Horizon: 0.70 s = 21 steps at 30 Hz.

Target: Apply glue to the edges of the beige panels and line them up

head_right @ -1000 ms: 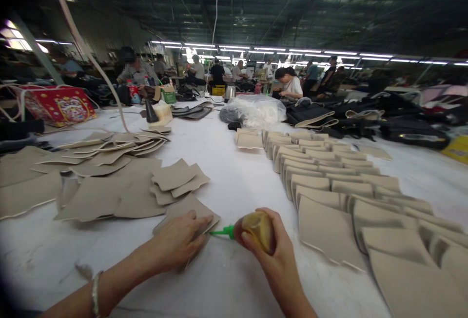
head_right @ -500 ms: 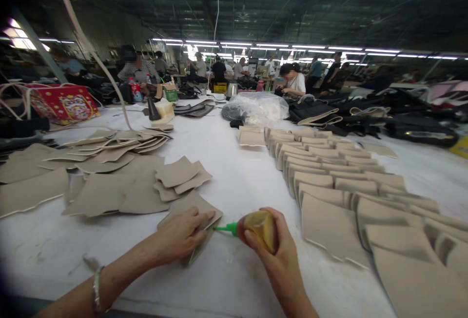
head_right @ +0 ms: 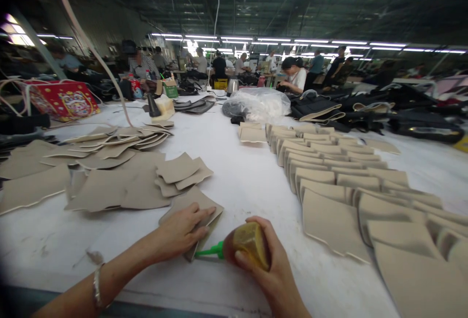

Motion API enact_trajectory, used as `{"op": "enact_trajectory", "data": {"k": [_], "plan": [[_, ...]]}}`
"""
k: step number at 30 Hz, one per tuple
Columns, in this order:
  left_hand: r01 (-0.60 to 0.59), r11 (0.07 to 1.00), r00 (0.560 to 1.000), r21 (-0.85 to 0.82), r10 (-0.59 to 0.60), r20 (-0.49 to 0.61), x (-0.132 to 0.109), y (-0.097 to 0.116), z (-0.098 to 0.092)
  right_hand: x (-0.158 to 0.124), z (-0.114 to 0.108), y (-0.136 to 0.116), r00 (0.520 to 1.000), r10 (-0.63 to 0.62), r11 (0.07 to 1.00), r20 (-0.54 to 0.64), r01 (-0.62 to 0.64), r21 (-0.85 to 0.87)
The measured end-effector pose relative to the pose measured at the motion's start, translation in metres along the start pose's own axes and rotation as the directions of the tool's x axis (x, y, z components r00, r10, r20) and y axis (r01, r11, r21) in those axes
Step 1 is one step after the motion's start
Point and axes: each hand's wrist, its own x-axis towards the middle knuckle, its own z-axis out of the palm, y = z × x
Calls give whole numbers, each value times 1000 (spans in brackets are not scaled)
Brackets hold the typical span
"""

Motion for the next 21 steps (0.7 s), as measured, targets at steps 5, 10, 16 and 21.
{"op": "enact_trajectory", "data": {"k": [5,10,16,21], "plan": [[0,1000,1000,-4,0,3,0,1,0,-4,1,1,999,5,1000,-50,-6,-15],[5,1000,1000,8,-5,3,1,-1,2,-1,-5,6,999,-29,999,-27,28,-36],[15,1000,1000,-4,-15,25,1,1,1,-2,-8,10,996,-90,994,-7,89,-65],[13,1000,1000,2,-13,23,1,0,2,2,-12,11,996,-88,992,18,90,-92]]}}
